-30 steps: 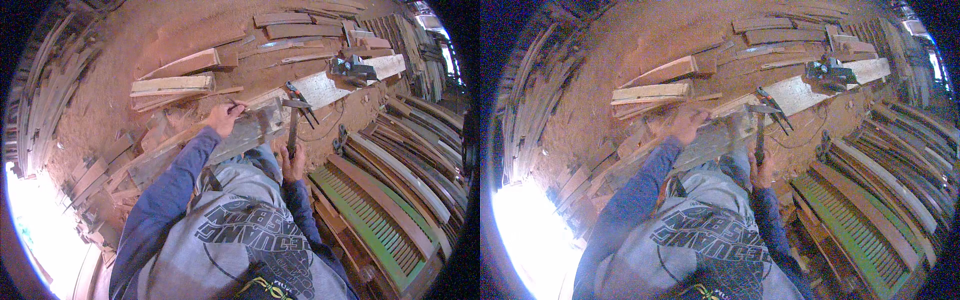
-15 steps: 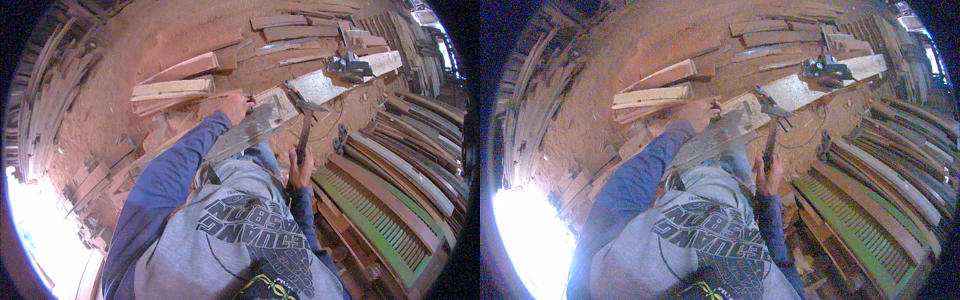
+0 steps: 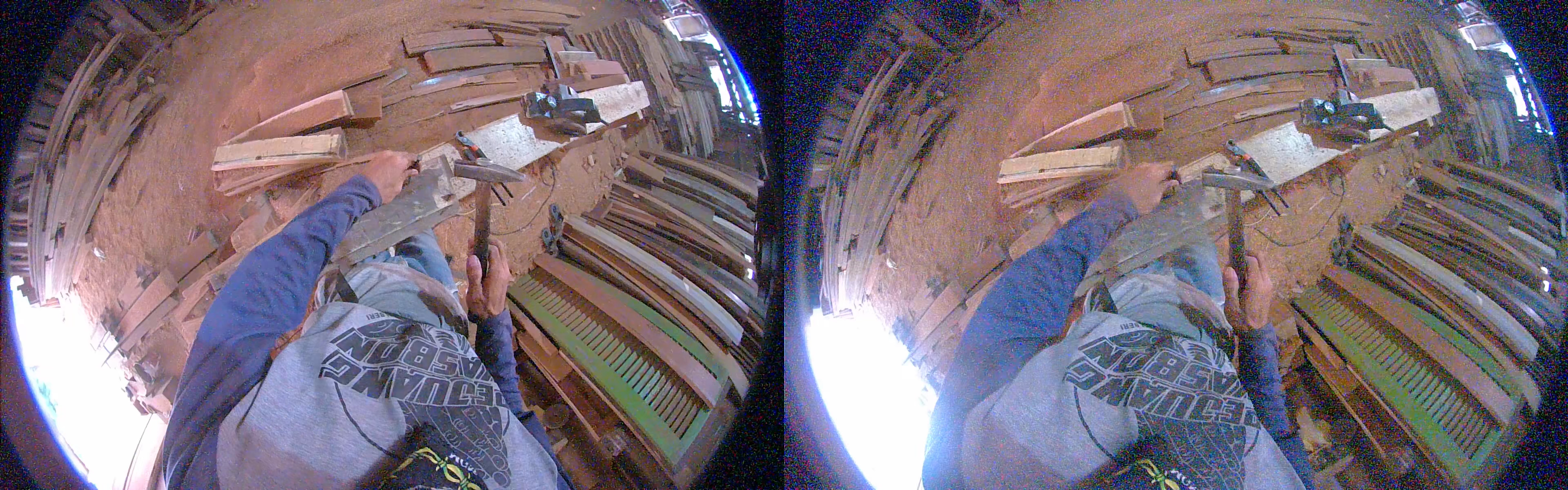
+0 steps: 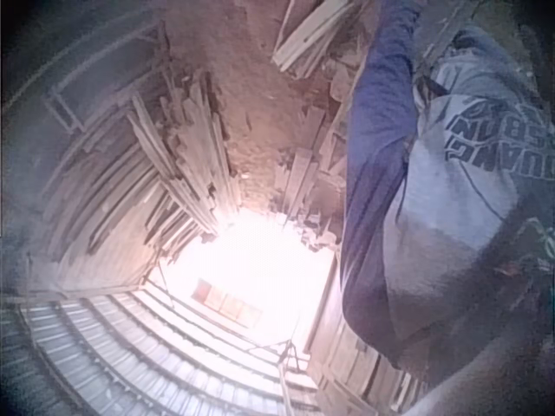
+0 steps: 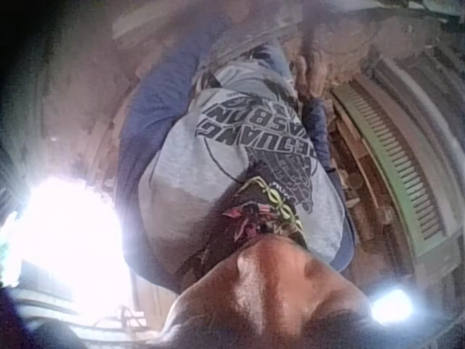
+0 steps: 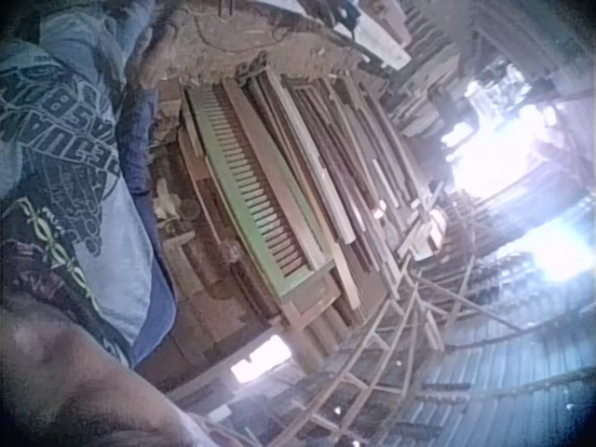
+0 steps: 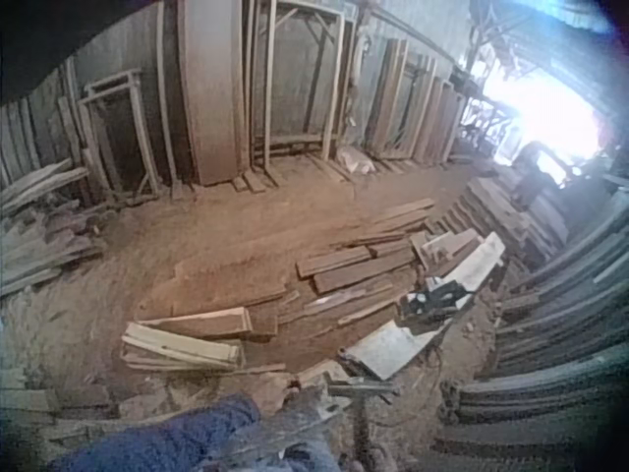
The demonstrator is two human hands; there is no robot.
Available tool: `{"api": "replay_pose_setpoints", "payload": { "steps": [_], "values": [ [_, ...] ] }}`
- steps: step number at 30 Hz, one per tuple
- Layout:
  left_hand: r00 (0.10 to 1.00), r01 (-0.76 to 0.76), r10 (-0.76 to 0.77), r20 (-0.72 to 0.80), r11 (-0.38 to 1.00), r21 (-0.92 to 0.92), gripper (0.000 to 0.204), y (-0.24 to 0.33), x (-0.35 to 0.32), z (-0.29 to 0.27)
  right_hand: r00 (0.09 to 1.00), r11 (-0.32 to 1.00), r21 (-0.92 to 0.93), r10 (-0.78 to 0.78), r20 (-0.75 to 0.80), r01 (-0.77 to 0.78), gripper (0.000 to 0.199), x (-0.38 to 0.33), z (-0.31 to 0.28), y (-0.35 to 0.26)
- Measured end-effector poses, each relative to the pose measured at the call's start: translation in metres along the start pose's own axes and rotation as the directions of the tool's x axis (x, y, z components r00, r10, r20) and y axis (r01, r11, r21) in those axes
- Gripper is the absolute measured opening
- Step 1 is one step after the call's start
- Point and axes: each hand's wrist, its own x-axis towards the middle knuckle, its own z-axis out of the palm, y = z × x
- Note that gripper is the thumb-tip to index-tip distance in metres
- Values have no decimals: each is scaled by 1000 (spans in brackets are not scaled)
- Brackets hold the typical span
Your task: The person hammers nails into a wooden plank using a claw hammer. They repeatedly position nails and strike them, then flip the plank to continue hammering on the opposite side. The person handles multiple nails and the plank throughout the task.
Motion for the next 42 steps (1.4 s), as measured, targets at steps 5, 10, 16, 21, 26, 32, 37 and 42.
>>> {"api": "replay_pose_setpoints", "payload": {
  "steps": [5,10,16,21,26,32,37,42],
  "values": [
    [985,-164,168,35,981,-103,19,-9,13,6,969,965,99,234,85,-242,25,-4,-2,-17],
    [967,-240,245,67,968,-78,18,-14,17,7,997,998,-63,-32,-73,28,29,1,5,-21],
    [961,-264,272,54,956,-125,23,-31,32,28,993,977,-212,36,115,-11,30,-2,-6,-35],
    [929,-348,358,89,930,-118,35,-50,41,43,976,979,182,129,-174,-97,31,-12,-8,-38],
    [912,-392,408,42,897,-205,23,-46,35,40,997,983,-173,66,37,-59,28,-6,1,-20],
    [951,-292,307,36,932,-215,17,-37,16,26,988,990,66,134,-81,-129,33,-15,-20,-37],
    [951,-301,309,0,926,-227,16,-31,11,23,985,968,211,158,-75,-139,33,-18,-29,-52],
    [955,-291,297,0,934,-210,17,-28,5,21,998,999,-50,-12,-68,8,29,-11,-4,-39]
  ]
}}
